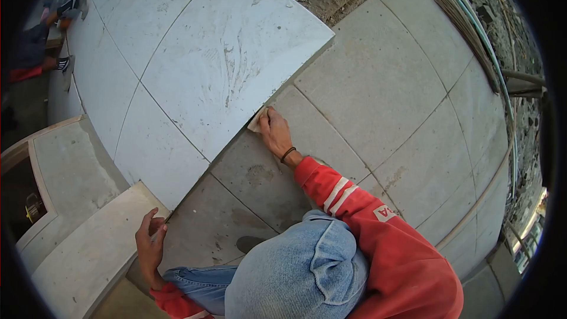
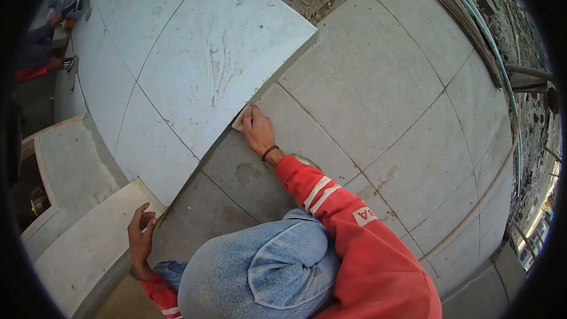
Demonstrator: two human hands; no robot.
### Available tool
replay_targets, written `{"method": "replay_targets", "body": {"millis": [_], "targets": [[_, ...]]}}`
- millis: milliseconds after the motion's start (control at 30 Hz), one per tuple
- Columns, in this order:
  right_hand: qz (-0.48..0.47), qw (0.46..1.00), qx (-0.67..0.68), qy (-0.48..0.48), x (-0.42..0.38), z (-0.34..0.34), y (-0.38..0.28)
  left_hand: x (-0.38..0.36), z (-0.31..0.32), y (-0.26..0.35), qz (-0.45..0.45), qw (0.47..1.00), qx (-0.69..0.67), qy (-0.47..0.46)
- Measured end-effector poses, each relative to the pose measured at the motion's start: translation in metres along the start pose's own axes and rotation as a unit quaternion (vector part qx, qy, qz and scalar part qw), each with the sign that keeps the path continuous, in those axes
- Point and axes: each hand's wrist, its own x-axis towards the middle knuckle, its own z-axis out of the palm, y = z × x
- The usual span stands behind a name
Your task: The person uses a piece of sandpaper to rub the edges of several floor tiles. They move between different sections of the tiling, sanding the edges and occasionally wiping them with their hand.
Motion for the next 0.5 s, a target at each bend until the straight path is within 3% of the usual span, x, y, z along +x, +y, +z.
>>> {"method": "replay_targets", "body": {"millis": [100, 167, 200, 267, 367, 467, 500], "targets": [[-0.007, 0.997, 0.002, -0.073, -0.021, -0.013, -0.011, -0.007, -0.008, 0.002, 0.028, 0.999, 0.026, 0.012], [0.032, 0.995, 0.088, 0.045, 0.012, -0.04, -0.011, -0.019, -0.016, -0.007, 0.042, 0.998, 0.049, 0.021], [0.066, 0.985, 0.131, 0.095, 0.035, -0.056, -0.008, -0.029, -0.021, -0.016, 0.007, 0.998, 0.03, 0.046], [0.08, 0.982, 0.103, 0.134, 0.079, -0.087, -0.004, -0.043, -0.029, -0.033, -0.026, 0.997, 0.011, 0.07], [0.052, 0.985, 0.01, 0.163, 0.083, -0.067, -0.009, -0.055, -0.037, -0.053, -0.069, 0.996, -0.009, 0.058], [0.005, 0.999, -0.03, 0.025, 0.012, -0.014, -0.007, -0.056, -0.04, -0.055, -0.103, 0.994, -0.031, 0.033], [0.004, 0.996, -0.031, -0.084, -0.01, 0.002, 0.002, -0.053, -0.039, -0.053, -0.1, 0.994, -0.04, 0.026]]}}
